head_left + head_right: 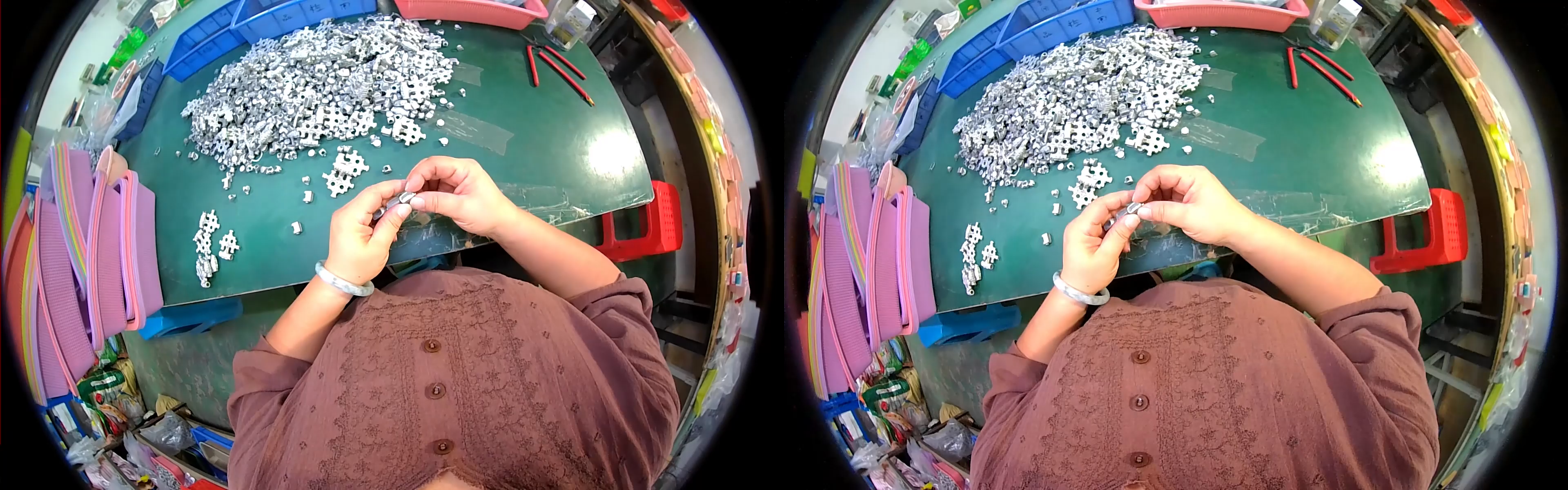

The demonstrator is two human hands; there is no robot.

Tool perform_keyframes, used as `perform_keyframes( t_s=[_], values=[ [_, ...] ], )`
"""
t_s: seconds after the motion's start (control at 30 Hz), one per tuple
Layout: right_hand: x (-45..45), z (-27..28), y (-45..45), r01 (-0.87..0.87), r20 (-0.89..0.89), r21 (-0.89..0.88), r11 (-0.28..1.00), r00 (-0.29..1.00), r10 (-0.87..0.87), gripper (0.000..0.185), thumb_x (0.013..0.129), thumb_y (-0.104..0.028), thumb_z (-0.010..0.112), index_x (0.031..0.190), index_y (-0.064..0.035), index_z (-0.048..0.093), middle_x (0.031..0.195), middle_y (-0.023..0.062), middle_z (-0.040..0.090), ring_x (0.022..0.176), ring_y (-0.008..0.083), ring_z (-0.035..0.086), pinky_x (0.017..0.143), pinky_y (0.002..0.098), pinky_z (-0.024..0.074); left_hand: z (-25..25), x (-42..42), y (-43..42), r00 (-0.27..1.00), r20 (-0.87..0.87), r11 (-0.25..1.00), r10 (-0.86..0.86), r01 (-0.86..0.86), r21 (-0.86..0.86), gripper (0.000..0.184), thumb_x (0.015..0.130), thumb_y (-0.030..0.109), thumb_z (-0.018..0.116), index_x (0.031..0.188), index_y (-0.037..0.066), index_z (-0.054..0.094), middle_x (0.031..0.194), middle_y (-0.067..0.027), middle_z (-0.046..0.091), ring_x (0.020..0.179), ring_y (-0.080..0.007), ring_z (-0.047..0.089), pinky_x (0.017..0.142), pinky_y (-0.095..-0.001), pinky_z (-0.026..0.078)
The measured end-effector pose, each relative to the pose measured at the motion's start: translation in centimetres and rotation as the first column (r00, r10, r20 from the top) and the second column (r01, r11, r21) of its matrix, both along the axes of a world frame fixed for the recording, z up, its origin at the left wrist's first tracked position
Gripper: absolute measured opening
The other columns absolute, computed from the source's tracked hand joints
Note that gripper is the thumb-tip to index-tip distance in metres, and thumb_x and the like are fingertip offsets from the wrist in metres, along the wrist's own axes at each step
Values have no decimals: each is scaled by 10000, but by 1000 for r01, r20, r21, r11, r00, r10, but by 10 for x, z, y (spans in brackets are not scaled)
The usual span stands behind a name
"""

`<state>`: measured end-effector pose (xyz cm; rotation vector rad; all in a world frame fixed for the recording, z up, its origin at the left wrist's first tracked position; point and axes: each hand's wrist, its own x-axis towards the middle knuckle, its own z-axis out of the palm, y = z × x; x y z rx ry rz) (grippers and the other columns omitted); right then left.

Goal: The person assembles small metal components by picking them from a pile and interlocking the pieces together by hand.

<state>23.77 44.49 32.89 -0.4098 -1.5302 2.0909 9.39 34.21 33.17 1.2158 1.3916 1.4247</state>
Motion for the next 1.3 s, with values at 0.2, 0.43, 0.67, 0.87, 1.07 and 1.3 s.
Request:
perform_keyframes(
  t_s=[0.2, 0.43, 0.67, 0.87, 1.07, 1.3],
  values=[
    [-11, 14, 34, -54, 244, 580, 813, 963, -110, 126, 789, -117, 605, 862, -14, 601, 773, 62, 599, 704, 171, 570, 658, 281, 465, -4, -9, 0, 989, -143, 999, 36, -38, -11, 155, 840, 88, 589, 970, 4, 598, 719, 16, 572, 540, -17, 455, 483, -157, 371],
    [-58, 10, 68, -243, 222, 970, 22, 840, -494, 85, 695, -105, 606, 754, -43, 611, 821, 94, 521, 845, 275, 512, 735, 382, 431, -19, -18, 3, 944, -317, 996, 88, -87, 18, 146, 831, 144, 566, 920, 33, 601, 807, -83, 601, 688, -174, 562, 632, -290, 456],
    [-69, 10, 63, -458, 320, 887, -59, 701, -638, 190, 668, -147, 543, 701, 24, 620, 830, 197, 545, 829, 341, 543, 727, 439, 448, -39, -34, -4, 893, -445, 987, -66, -7, -161, 195, 847, 226, 497, 929, 59, 556, 852, -109, 564, 782, -251, 550, 683, -361, 449],
    [-62, -3, 62, -313, 234, 948, -58, 809, -540, 74, 658, -104, 562, 693, -54, 604, 875, 74, 511, 886, 249, 457, 746, 362, 375, -39, -48, 4, 643, -765, 951, -41, 259, 167, 110, 830, 131, 474, 884, 60, 538, 841, -84, 513, 769, -217, 498, 674, -337, 419],
    [-55, -2, 60, -290, 238, 956, -33, 840, -488, 82, 697, -83, 539, 737, -38, 594, 924, 75, 515, 910, 243, 452, 784, 353, 351, -33, -44, 1, 564, -825, 939, 8, 279, 200, 121, 846, 134, 455, 906, 60, 529, 859, -84, 509, 789, -226, 489, 701, -354, 412],
    [-39, 19, 47, -242, 332, 930, 277, 875, -353, 121, 805, -134, 527, 877, -41, 559, 872, 86, 560, 785, 244, 524, 720, 355, 410, -60, -46, 11, 752, -659, 967, -28, 188, 174, 143, 862, 149, 439, 935, 70, 531, 876, -93, 513, 813, -243, 499, 717, -375, 416]
  ],
)
